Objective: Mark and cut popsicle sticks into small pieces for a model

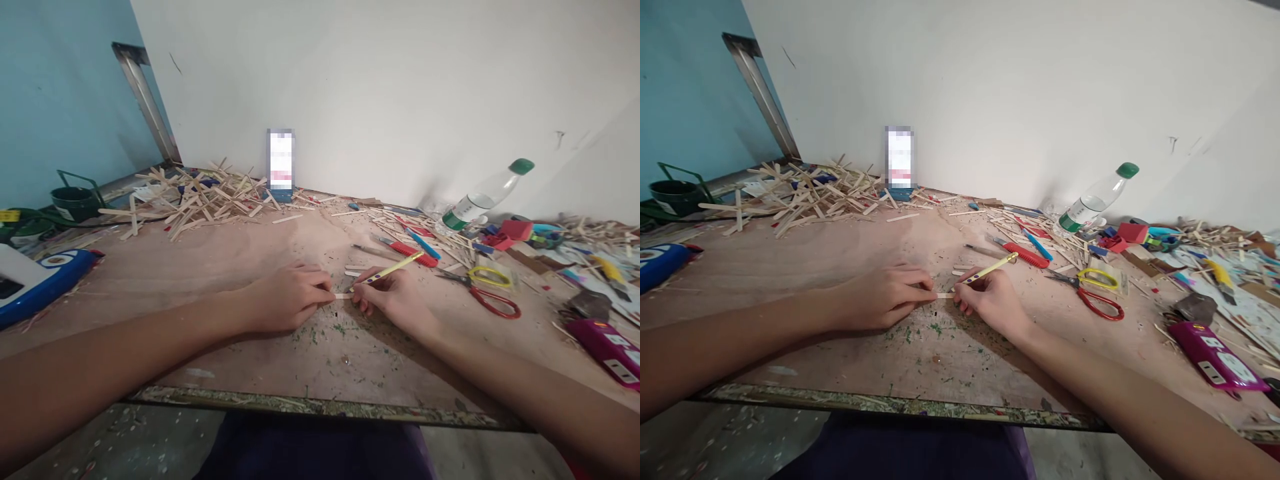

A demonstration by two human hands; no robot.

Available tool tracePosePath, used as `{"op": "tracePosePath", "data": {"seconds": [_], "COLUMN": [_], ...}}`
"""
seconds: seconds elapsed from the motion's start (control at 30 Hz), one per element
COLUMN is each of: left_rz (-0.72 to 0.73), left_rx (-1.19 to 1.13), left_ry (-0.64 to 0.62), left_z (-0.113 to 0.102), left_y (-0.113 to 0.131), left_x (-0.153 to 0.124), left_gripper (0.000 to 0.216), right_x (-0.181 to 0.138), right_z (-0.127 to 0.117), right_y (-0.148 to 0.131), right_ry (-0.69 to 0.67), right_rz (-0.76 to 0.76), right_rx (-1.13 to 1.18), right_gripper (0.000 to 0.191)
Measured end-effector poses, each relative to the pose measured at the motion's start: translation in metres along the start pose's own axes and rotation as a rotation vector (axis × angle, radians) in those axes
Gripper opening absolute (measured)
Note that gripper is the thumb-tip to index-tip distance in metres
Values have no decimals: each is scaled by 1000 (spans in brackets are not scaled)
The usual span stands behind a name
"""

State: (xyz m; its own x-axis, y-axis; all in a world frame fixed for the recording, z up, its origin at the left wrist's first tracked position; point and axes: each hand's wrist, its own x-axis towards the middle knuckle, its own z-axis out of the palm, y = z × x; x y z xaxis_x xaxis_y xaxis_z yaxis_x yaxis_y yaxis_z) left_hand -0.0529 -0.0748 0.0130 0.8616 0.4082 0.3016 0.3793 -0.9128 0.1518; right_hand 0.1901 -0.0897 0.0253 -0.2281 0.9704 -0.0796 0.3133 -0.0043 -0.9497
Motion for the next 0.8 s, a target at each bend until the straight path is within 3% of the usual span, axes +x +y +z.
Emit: {"op": "tracePosePath", "data": {"seconds": [0.8], "left_rz": [11], "left_rx": [24], "left_ry": [-18], "left_z": [1], "left_y": [-1], "left_x": [-1], "left_gripper": [30], "right_x": [4], "right_z": [1], "right_y": [3], "right_ry": [-12], "right_rz": [4], "right_rx": [-57], "right_gripper": [6]}}
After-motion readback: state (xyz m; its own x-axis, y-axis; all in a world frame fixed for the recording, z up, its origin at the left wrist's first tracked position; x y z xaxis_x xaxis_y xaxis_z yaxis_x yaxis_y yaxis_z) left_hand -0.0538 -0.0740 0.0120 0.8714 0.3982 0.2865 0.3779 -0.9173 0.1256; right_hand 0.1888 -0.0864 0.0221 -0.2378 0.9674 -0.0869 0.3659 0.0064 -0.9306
